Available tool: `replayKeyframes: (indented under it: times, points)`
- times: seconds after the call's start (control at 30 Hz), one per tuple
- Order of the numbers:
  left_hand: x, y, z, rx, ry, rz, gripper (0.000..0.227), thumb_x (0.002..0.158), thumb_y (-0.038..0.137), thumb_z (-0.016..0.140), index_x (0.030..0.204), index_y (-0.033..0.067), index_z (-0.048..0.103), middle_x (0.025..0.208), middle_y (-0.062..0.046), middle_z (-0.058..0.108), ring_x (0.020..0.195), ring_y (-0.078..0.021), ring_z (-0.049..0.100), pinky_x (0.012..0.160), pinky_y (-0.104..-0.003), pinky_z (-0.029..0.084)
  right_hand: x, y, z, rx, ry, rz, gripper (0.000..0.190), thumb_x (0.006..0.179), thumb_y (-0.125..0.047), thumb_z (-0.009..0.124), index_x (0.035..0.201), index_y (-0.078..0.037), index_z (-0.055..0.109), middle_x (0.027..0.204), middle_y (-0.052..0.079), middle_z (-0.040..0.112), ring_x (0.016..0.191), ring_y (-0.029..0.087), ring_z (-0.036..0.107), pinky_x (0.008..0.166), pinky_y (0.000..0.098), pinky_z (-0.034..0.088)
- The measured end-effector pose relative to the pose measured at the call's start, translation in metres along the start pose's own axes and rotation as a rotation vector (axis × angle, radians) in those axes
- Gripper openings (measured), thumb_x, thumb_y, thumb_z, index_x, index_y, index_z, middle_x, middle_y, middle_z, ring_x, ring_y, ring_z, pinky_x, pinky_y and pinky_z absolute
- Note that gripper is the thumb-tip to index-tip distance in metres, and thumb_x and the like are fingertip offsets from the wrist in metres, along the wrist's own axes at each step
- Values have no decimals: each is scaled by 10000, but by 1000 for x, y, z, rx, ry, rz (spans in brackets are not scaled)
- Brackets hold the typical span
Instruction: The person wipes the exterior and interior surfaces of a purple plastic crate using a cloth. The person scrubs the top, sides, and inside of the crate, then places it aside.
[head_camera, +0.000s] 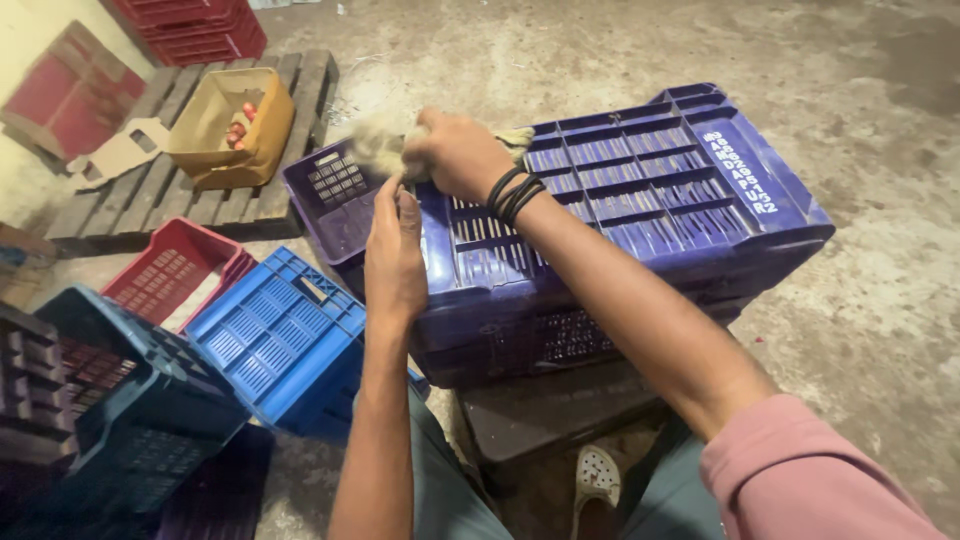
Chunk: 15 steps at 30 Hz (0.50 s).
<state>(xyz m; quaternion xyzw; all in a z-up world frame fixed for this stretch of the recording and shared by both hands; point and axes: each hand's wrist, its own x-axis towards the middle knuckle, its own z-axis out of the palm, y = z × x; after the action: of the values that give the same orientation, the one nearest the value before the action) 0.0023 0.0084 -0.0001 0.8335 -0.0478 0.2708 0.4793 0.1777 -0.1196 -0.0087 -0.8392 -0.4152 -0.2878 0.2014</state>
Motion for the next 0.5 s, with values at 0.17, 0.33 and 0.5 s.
replayKeyframes:
  times: [0.17,0.33,0.5]
  points:
    - [0,-1,0,-4,38,24,712,1087,583,298,1437,-3,499,1408,-285,595,1326,-432,574,1090,-442,436,-15,33,-37,25,31,-232,211,865,-114,790,1009,-266,814,1233,120,667,1038,323,685,800,406,575]
    - [1,0,5,62,53,-35,677,1068,567,336,1395,9,537,1312,-266,653,1237,-428,627,1013,-451,476,-81,171,-104,-172,-45,96,282,726,-62,847,971,-183,778,1329,92,675,1063,323,706,895,396,578]
    - [-2,2,1,31,70,-74,655,1082,553,302,1365,31,578,1238,-248,692,1183,-414,662,990,-448,494,-206,240,-201,-305,30,488,272,821,-49,693,1062,-120,795,1139,185,664,1040,416,666,909,466,541]
